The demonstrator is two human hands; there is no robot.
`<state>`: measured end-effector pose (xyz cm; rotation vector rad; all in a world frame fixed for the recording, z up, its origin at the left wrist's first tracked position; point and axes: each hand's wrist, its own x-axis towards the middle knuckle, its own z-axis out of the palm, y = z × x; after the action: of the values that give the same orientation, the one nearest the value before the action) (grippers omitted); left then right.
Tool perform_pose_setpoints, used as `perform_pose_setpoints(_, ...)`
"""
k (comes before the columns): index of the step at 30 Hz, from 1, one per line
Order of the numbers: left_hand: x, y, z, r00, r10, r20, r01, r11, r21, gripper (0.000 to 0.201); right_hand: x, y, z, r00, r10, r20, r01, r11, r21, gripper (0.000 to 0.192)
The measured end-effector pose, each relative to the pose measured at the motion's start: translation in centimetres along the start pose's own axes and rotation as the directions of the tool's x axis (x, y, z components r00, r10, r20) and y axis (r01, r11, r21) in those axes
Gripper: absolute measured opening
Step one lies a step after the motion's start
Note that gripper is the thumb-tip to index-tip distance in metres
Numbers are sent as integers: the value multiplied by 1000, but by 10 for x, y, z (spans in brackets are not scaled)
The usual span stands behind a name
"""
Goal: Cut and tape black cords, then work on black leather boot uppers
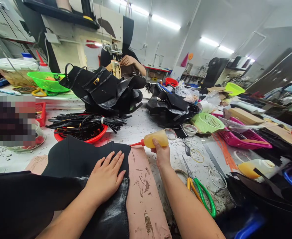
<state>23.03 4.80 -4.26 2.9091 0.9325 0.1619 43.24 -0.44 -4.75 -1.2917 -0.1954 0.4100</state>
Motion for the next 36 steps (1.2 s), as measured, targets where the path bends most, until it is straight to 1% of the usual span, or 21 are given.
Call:
perform_pose_setpoints(10, 0, 0, -1, 1000, 1, 2, -1, 1000, 2, 51, 0, 1, -2, 1000, -24, 7, 24, 1000, -6, 51)
perform_pose_setpoints(17, 0, 0, 1, 1000, 1, -20, -1, 1000, 5, 50, -1, 3, -1, 999, -28, 15, 28, 1000, -3, 50)
perform_pose_setpoints(26, 1, 0, 1, 1000, 8, -12, -8, 1000, 9, 51, -3, 4, -5, 1000, -19, 5, 19, 1000, 0, 50)
perform_pose_setpoints(36, 1, 1, 0, 1000, 5, -1, -5, 1000, 18, 50, -11, 2, -8, 999, 20, 38, -19, 1000, -11, 48)
